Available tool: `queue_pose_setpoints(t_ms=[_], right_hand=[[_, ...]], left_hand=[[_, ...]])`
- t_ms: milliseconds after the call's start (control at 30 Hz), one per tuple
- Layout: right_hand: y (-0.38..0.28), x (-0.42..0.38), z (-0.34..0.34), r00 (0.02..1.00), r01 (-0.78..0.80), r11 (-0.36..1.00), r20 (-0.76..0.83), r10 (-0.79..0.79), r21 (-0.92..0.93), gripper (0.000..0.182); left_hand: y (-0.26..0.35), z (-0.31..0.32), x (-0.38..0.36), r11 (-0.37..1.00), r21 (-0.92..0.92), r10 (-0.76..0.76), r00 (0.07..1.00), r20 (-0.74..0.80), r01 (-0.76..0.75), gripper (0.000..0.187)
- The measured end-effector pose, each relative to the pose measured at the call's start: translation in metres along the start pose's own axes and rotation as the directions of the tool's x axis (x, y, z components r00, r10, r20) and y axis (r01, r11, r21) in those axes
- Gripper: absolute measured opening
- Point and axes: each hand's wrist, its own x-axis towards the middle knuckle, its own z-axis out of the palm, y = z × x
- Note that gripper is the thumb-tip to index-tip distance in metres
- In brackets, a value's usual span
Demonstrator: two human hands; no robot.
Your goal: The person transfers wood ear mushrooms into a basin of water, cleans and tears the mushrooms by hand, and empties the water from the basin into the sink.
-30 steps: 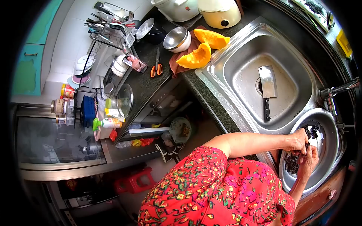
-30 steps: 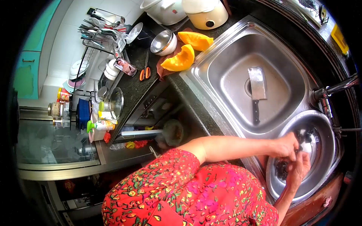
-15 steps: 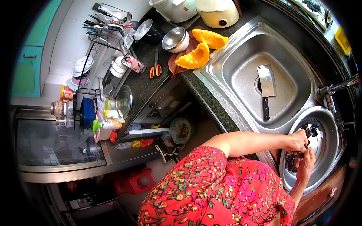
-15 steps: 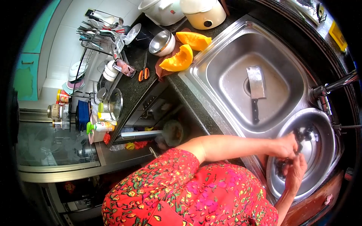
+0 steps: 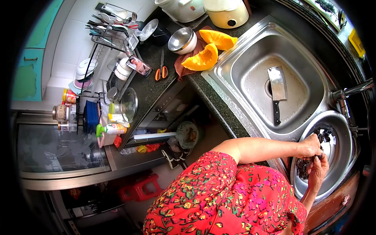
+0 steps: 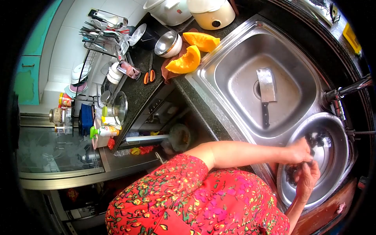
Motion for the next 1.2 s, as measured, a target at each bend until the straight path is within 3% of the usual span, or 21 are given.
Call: queue_pose_setpoints(t_ms=[67, 100, 167, 233, 400, 467, 533, 600, 700, 767, 867, 967, 1033, 1200], right_hand=[[0.003, 0.001, -0.001, 0.996, -0.005, 0.984, -0.085, -0.010, -0.179, 0.009], [0.003, 0.002, 0.001, 0.996, -0.005, 0.984, -0.085, -0.010, -0.179, 0.009], [0.005, 0.002, 0.008, 0.987, 0.111, 0.933, -0.071, -0.143, -0.342, 0.012], [0.007, 0.005, 0.001, 0.989, 0.105, 0.928, -0.064, -0.137, -0.359, 0.013], [0.003, 0.005, 0.004, 0.990, 0.069, 0.921, -0.089, -0.111, -0.383, 0.016], [0.002, 0.005, 0.005, 0.992, 0.088, 0.958, -0.058, -0.108, -0.274, 0.018], [0.002, 0.005, 0.003, 0.991, 0.096, 0.952, -0.060, -0.118, -0.291, 0.017], [0.005, 0.004, 0.000, 0.990, 0.102, 0.946, -0.063, -0.127, -0.309, 0.016], [0.013, 0.005, -0.009, 0.987, 0.024, 0.977, -0.152, -0.057, -0.210, 0.015], [0.015, 0.006, -0.011, 0.984, 0.018, 0.999, -0.176, -0.022, -0.027, 0.015], [0.010, 0.005, -0.006, 0.988, -0.012, 0.999, -0.153, 0.018, 0.035, 0.015], [0.008, 0.006, -0.007, 0.989, -0.058, 0.996, -0.134, 0.067, 0.070, 0.014], [0.002, 0.003, -0.004, 0.995, -0.050, 0.997, -0.086, 0.055, 0.059, 0.014], [0.010, 0.001, -0.008, 1.000, 0.025, 0.999, -0.005, -0.024, 0.049, 0.014]], left_hand=[[0.001, 0.001, -0.001, 0.997, 0.076, -0.001, 1.000, -0.030, 0.003, 0.019], [-0.005, 0.002, 0.004, 0.991, 0.120, 0.062, 0.998, -0.025, -0.059, 0.020], [-0.007, 0.002, 0.005, 0.979, 0.164, 0.124, 0.992, -0.018, -0.120, 0.022], [-0.006, 0.003, 0.005, 0.939, 0.277, 0.231, 0.971, -0.067, -0.204, 0.021], [-0.013, 0.000, 0.009, 0.948, 0.235, 0.241, 0.966, -0.099, -0.213, 0.020], [-0.012, -0.003, 0.007, 0.951, 0.227, 0.231, 0.970, -0.080, -0.208, 0.018], [-0.009, -0.003, 0.004, 0.993, 0.065, 0.106, 0.994, -0.037, -0.103, 0.014], [-0.010, -0.001, 0.005, 0.988, 0.101, 0.124, 0.992, -0.028, -0.121, 0.013], [-0.008, 0.001, 0.005, 0.986, 0.106, 0.129, 0.992, 0.017, -0.130, 0.011], [0.001, -0.001, -0.002, 0.990, 0.076, 0.116, 0.992, 0.051, -0.119, 0.011], [0.010, -0.003, -0.008, 0.998, -0.059, -0.005, 0.995, 0.098, 0.011, 0.008], [0.002, -0.003, -0.004, 0.989, -0.138, -0.034, 0.994, 0.107, 0.049, 0.005], [-0.002, -0.004, -0.002, 0.946, -0.297, -0.105, 0.988, 0.112, 0.134, 0.005], [-0.002, -0.008, -0.001, 0.912, -0.357, -0.167, 0.978, 0.123, 0.201, 0.008]])
